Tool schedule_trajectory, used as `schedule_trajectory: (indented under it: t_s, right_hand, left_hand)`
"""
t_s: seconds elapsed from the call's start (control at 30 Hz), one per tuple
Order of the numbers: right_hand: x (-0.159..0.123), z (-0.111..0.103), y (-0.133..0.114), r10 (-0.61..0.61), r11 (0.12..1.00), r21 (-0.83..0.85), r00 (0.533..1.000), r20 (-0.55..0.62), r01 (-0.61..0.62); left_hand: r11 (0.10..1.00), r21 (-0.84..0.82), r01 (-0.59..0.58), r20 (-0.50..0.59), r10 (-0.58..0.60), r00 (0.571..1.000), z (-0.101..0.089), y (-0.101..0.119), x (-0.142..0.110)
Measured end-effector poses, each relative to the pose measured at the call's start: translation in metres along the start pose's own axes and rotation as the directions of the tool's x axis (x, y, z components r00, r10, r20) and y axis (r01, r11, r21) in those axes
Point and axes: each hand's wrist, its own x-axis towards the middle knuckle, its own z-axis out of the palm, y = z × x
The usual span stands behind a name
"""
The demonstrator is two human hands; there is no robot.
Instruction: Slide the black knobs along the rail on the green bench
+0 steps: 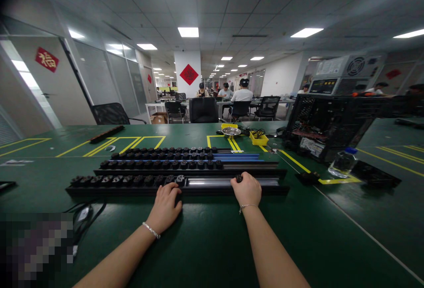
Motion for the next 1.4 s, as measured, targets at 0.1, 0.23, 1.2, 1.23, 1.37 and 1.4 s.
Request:
schedule_trajectory:
  t_s: [0.1,0.23,1.2,1.23,1.37,1.4]
  right_hand:
    - [0.000,0.001,0.002,0.013,1.000,0.015,1.000,-0.004,-0.013]
    - [0.001,0.002,0.004,0.034,0.999,0.035,0.999,0.005,-0.034]
    - [0.004,0.000,0.017,-0.029,0.998,0.049,0.999,0.046,0.026]
    - [0.004,0.000,0.017,-0.031,0.998,0.050,0.998,0.047,0.028]
    - [0.005,0.000,0.018,-0.020,0.999,0.040,0.999,0.050,0.018]
    - [0.005,0.000,0.018,-0.019,0.999,0.039,0.999,0.050,0.017]
  left_hand:
    - [1.000,0.000,0.000,0.011,0.000,1.000,0.000,0.000,0.000]
    - [1.000,0.001,-0.001,0.016,0.001,1.000,-0.001,0.000,0.000]
    - [1.000,-0.004,-0.010,-0.006,0.010,1.000,0.001,-0.001,0.000]
    - [1.000,-0.004,-0.008,-0.003,0.008,1.000,0.001,-0.001,0.000]
    - [1.000,-0.004,-0.003,0.010,0.003,1.000,0.002,-0.001,0.000]
    - [1.000,-0.004,-0.005,0.008,0.005,1.000,0.001,-0.001,0.000]
